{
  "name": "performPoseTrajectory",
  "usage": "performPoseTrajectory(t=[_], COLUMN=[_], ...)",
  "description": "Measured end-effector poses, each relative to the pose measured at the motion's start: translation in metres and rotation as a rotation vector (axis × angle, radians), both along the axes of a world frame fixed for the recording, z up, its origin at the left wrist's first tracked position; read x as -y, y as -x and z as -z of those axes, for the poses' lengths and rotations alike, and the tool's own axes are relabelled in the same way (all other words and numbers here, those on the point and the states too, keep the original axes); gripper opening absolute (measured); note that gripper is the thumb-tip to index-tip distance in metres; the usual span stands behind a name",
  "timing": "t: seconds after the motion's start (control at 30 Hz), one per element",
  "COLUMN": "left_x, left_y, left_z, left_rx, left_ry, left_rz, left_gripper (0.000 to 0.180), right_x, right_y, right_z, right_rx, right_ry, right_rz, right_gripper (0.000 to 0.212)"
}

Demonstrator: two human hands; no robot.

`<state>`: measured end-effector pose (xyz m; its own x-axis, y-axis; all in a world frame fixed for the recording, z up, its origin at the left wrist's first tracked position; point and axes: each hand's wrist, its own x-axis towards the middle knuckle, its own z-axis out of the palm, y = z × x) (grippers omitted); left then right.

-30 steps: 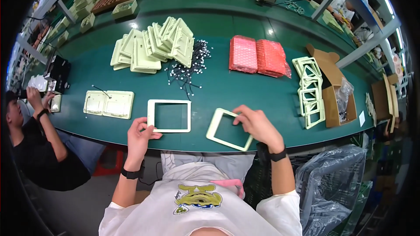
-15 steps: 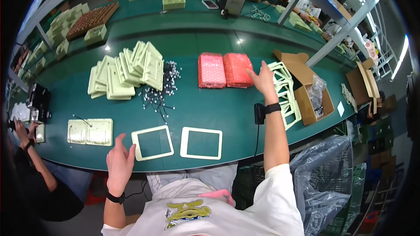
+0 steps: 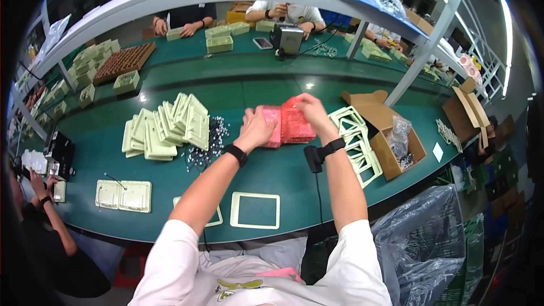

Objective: The person places frames on the table, unwraps screens from bubble wrap, and peels film from the screens. They insert the screens into the frames, connect wires, and snap backplates onto the frames before repeating the process.

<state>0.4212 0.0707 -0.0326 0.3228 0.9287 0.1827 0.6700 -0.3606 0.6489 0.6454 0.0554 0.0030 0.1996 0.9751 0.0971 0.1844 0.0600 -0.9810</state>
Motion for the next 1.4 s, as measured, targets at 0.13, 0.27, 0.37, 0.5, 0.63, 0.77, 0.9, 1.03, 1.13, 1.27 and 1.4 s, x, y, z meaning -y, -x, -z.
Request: performPoseTrajectory(t=[0.13,0.27,0.37,0.5,0.63,0.77,0.9,1.03,1.13,1.27,1.4], left_x=[0.009,-0.010,-0.035,-0.052,-0.063,-0.044,-0.020,-0.008,-0.001,0.005,0.003], left_y=[-0.027,-0.019,-0.003,0.016,0.018,0.005,0.004,0.019,0.017,0.023,0.015], left_z=[-0.006,0.008,0.029,0.058,0.094,0.092,0.071,0.065,0.068,0.078,0.080], left_rx=[-0.003,0.090,0.262,0.578,0.701,0.484,0.188,0.043,0.081,0.202,0.464], left_ry=[0.272,0.333,0.405,0.589,0.592,0.352,0.231,0.195,0.154,0.119,0.229], left_rz=[-0.102,-0.142,-0.116,0.037,0.072,0.032,-0.052,-0.022,0.045,0.014,-0.114], left_gripper=[0.101,0.106,0.100,0.092,0.087,0.089,0.092,0.094,0.091,0.078,0.057], right_x=[0.008,0.004,0.000,-0.002,-0.013,0.008,0.025,0.030,0.026,0.038,0.017], right_y=[0.002,0.000,0.002,-0.025,-0.094,-0.119,-0.058,-0.031,-0.095,-0.027,0.089], right_z=[-0.033,-0.058,-0.073,-0.074,-0.053,-0.035,-0.048,-0.054,-0.065,-0.073,-0.002], right_rx=[-0.118,-0.301,-0.363,-0.290,0.353,0.960,1.272,1.444,0.937,0.726,0.839], right_ry=[0.031,-0.065,-0.090,-0.067,-0.073,-0.059,-0.760,-0.742,-0.179,-0.437,0.049], right_rz=[-0.035,-0.065,-0.083,0.038,0.459,0.809,0.897,0.681,0.737,0.648,0.147], right_gripper=[0.014,0.013,0.014,0.017,0.023,0.040,0.048,0.042,0.032,0.023,0.068])
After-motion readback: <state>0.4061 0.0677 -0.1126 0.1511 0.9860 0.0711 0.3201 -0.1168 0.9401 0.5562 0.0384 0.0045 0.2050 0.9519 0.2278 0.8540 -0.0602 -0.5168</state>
